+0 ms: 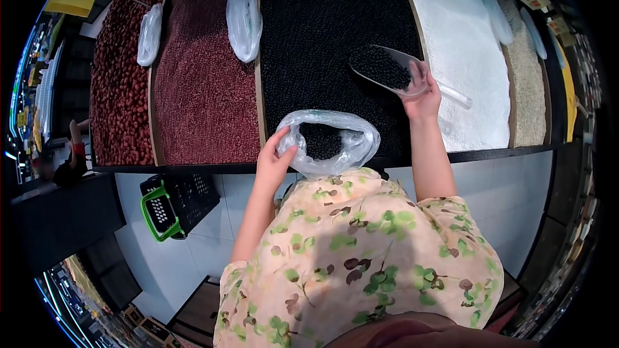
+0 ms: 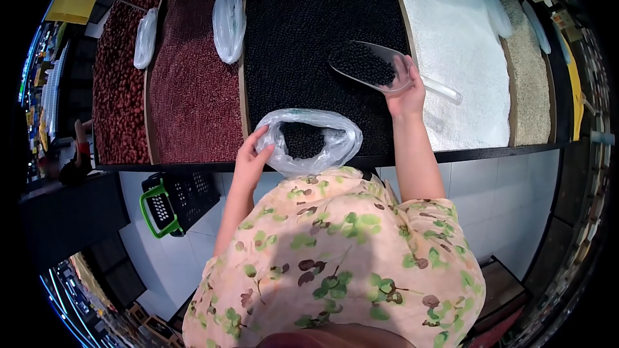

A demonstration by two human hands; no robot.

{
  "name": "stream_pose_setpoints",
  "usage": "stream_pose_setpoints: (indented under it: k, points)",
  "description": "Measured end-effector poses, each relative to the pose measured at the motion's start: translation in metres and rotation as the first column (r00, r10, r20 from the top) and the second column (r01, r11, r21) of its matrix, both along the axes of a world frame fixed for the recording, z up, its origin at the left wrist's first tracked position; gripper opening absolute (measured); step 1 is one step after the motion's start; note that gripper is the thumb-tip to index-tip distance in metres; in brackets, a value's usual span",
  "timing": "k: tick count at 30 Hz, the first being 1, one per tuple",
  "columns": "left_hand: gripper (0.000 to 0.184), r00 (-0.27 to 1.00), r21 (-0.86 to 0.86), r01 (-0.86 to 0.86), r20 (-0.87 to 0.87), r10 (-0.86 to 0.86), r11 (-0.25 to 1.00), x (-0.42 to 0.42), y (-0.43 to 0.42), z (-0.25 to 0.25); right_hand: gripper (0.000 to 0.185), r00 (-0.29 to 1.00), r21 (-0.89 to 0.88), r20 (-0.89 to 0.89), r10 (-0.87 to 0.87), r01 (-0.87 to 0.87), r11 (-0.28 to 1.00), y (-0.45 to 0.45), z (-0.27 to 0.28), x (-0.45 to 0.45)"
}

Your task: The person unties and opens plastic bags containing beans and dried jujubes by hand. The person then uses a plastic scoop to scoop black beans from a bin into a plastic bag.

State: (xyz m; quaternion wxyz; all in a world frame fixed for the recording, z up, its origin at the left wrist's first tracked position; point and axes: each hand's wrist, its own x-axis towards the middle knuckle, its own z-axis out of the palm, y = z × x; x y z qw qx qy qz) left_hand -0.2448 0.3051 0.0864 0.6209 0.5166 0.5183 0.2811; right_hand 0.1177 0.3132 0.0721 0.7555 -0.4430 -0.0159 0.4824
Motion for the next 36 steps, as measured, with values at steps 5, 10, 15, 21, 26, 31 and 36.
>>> stream_pose_setpoints:
  k: [5, 10, 15, 21, 26, 31, 36]
  points:
    - [0.050, 0.987, -0.043, 0.008, 0.163, -0.001, 0.999, -0.002, 0.000, 0.008, 0.038, 0.998, 0.115, 0.009, 0.062, -0.062, 0.991, -0.018, -0.006, 0.000]
    - [0.054, 0.983, -0.050, 0.048, 0.177, -0.039, 0.998, -0.006, 0.006, 0.009, 0.039, 0.992, 0.107, -0.044, 0.118, -0.113, 0.988, -0.042, 0.009, -0.022]
    - [0.054, 0.985, -0.016, 0.102, 0.139, -0.099, 0.995, -0.009, 0.013, 0.004, 0.042, 0.967, 0.136, -0.034, 0.253, -0.246, 0.960, -0.069, 0.010, -0.051]
    - [0.054, 0.985, 0.084, 0.150, 0.078, -0.157, 0.985, -0.011, 0.016, -0.001, 0.040, 0.959, 0.179, 0.135, 0.248, -0.270, 0.946, -0.081, 0.026, -0.109]
    - [0.054, 0.983, 0.271, 0.182, -0.089, -0.163, 0.945, -0.022, 0.014, -0.007, 0.045, 0.843, 0.098, 0.467, 0.265, -0.348, 0.932, -0.078, 0.037, -0.147]
    - [0.049, 0.985, 0.404, 0.168, -0.094, -0.142, 0.899, -0.034, 0.013, 0.007, 0.043, 0.503, 0.016, 0.826, 0.253, -0.470, 0.883, -0.074, 0.049, -0.173]
    - [0.045, 0.992, 0.413, 0.071, 0.068, -0.108, 0.908, -0.042, 0.009, 0.011, 0.043, 0.052, -0.059, 0.993, 0.110, -0.585, 0.809, -0.073, 0.073, -0.193]
